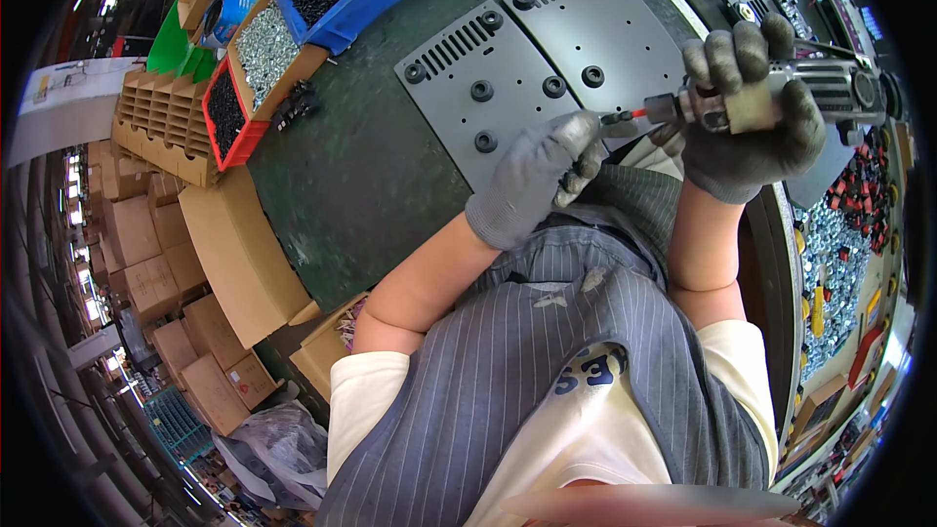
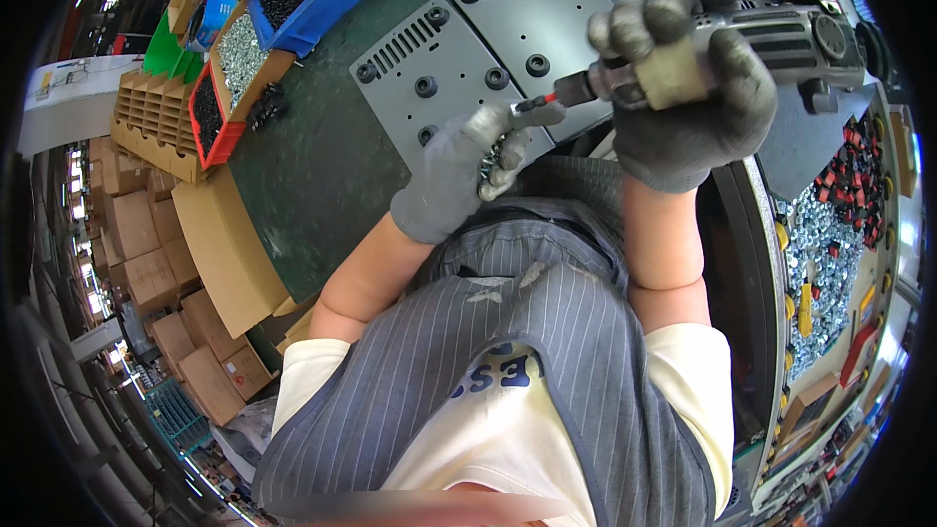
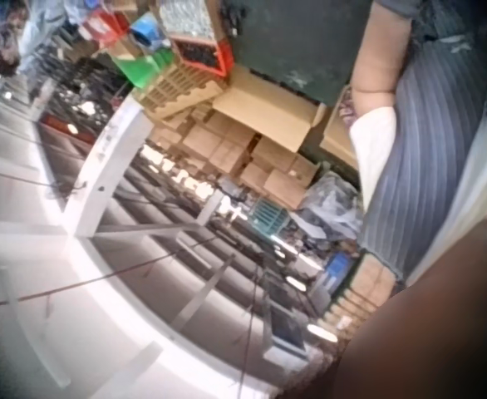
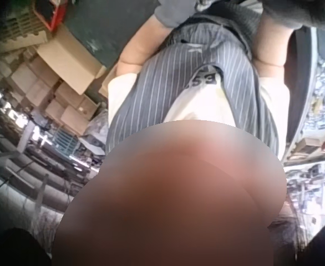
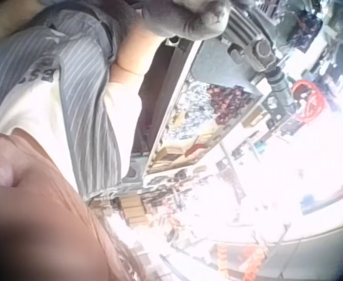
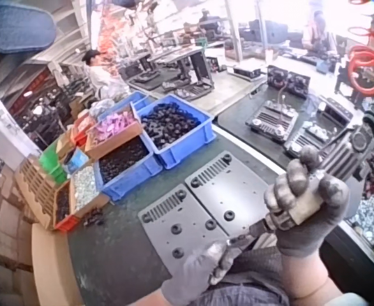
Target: Assemble metal enclosure panels by cleaning brackets and securing grommets with an air screwdriver.
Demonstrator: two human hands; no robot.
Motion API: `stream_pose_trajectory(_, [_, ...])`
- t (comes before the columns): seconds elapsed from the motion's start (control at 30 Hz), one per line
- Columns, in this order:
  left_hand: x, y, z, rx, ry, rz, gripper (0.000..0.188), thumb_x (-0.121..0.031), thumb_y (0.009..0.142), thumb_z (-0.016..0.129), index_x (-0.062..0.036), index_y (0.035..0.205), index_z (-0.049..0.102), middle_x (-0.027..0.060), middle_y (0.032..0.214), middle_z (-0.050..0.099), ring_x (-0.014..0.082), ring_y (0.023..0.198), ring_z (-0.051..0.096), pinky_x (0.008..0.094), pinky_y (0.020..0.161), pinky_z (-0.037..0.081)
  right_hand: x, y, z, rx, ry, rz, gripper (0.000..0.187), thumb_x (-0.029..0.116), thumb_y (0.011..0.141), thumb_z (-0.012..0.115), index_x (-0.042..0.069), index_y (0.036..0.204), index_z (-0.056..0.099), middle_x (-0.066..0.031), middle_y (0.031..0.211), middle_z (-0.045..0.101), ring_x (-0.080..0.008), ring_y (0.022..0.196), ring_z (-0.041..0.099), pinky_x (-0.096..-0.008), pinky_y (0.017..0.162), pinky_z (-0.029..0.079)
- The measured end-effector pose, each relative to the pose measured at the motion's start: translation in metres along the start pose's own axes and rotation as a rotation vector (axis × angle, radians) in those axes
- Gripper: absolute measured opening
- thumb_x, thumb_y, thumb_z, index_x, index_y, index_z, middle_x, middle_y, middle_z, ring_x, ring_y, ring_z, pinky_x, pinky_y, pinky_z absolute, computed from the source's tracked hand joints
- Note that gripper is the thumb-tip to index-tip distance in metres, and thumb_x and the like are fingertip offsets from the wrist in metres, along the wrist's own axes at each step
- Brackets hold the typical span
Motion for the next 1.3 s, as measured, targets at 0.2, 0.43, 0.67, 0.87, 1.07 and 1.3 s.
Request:
stream_pose_trajectory(0.2, [-0.053, 0.038, -0.025, -0.228, 0.917, 0.399, 0.040, -0.039, 0.081, 0.060, -0.0068, 0.104, 0.063, 0.0046, 0.076, 0.059, 0.0173, 0.066, 0.057, 0.0290, 0.061, 0.046, 0.034, -0.005, -0.045, -0.142, -0.048, -0.001, 0.044, 0.027, 0.077, 0.049, 0.003, 0.113, 0.046, -0.0071, 0.084, 0.052, -0.0196, 0.073, 0.049, -0.0377, 0.074, 0.038])
stream_pose_trajectory(0.43, [-0.047, 0.082, -0.001, -0.197, 1.528, 0.373, 0.037, -0.037, 0.073, 0.066, -0.0143, 0.103, 0.066, 0.0092, 0.080, 0.062, 0.0245, 0.075, 0.060, 0.0358, 0.067, 0.047, 0.058, -0.010, -0.058, -0.181, -0.278, -0.015, 0.047, 0.023, 0.076, 0.052, 0.001, 0.117, 0.044, -0.0097, 0.084, 0.052, -0.0216, 0.075, 0.051, -0.0358, 0.073, 0.040])
stream_pose_trajectory(0.67, [-0.035, 0.116, 0.062, -0.032, 1.284, 0.470, 0.031, -0.034, 0.075, 0.063, -0.0147, 0.099, 0.066, 0.0076, 0.088, 0.064, 0.0248, 0.083, 0.060, 0.0353, 0.073, 0.048, 0.084, -0.005, -0.082, -0.273, -0.680, -0.080, 0.046, 0.017, 0.076, 0.054, -0.002, 0.117, 0.044, -0.0108, 0.085, 0.052, -0.0226, 0.079, 0.053, -0.0388, 0.078, 0.043])
stream_pose_trajectory(0.87, [-0.019, 0.127, 0.078, 0.014, 1.309, 0.488, 0.031, -0.035, 0.076, 0.063, -0.0152, 0.100, 0.066, 0.0073, 0.089, 0.064, 0.0253, 0.084, 0.061, 0.0362, 0.072, 0.048, 0.066, 0.005, -0.088, -0.260, -0.708, -0.059, 0.042, 0.010, 0.076, 0.052, -0.004, 0.115, 0.045, -0.0130, 0.084, 0.054, -0.0232, 0.075, 0.054, -0.0349, 0.070, 0.045])
stream_pose_trajectory(1.07, [-0.018, 0.128, 0.079, 0.003, 1.293, 0.434, 0.028, -0.034, 0.078, 0.062, -0.0134, 0.095, 0.067, 0.0082, 0.087, 0.063, 0.0259, 0.081, 0.061, 0.0362, 0.071, 0.048, 0.051, 0.008, -0.096, -0.269, -0.756, 0.066, 0.044, 0.007, 0.072, 0.055, -0.004, 0.114, 0.048, -0.0129, 0.083, 0.055, -0.0217, 0.073, 0.055, -0.0336, 0.064, 0.046])
stream_pose_trajectory(1.3, [-0.017, 0.129, 0.078, 0.003, 1.260, 0.498, 0.027, -0.036, 0.078, 0.061, -0.0122, 0.089, 0.066, 0.0084, 0.080, 0.062, 0.0267, 0.077, 0.060, 0.0387, 0.068, 0.047, 0.031, 0.001, -0.103, -0.230, -0.722, 0.173, 0.039, 0.006, 0.072, 0.060, 0.001, 0.110, 0.050, -0.0113, 0.089, 0.055, -0.0206, 0.080, 0.056, -0.0337, 0.068, 0.049])
Point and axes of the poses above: each hand's wrist, its own y-axis towards the middle knuckle, its own z-axis out of the palm, x = y × z, the point moved 10 cm from there along y, towards the middle knuckle
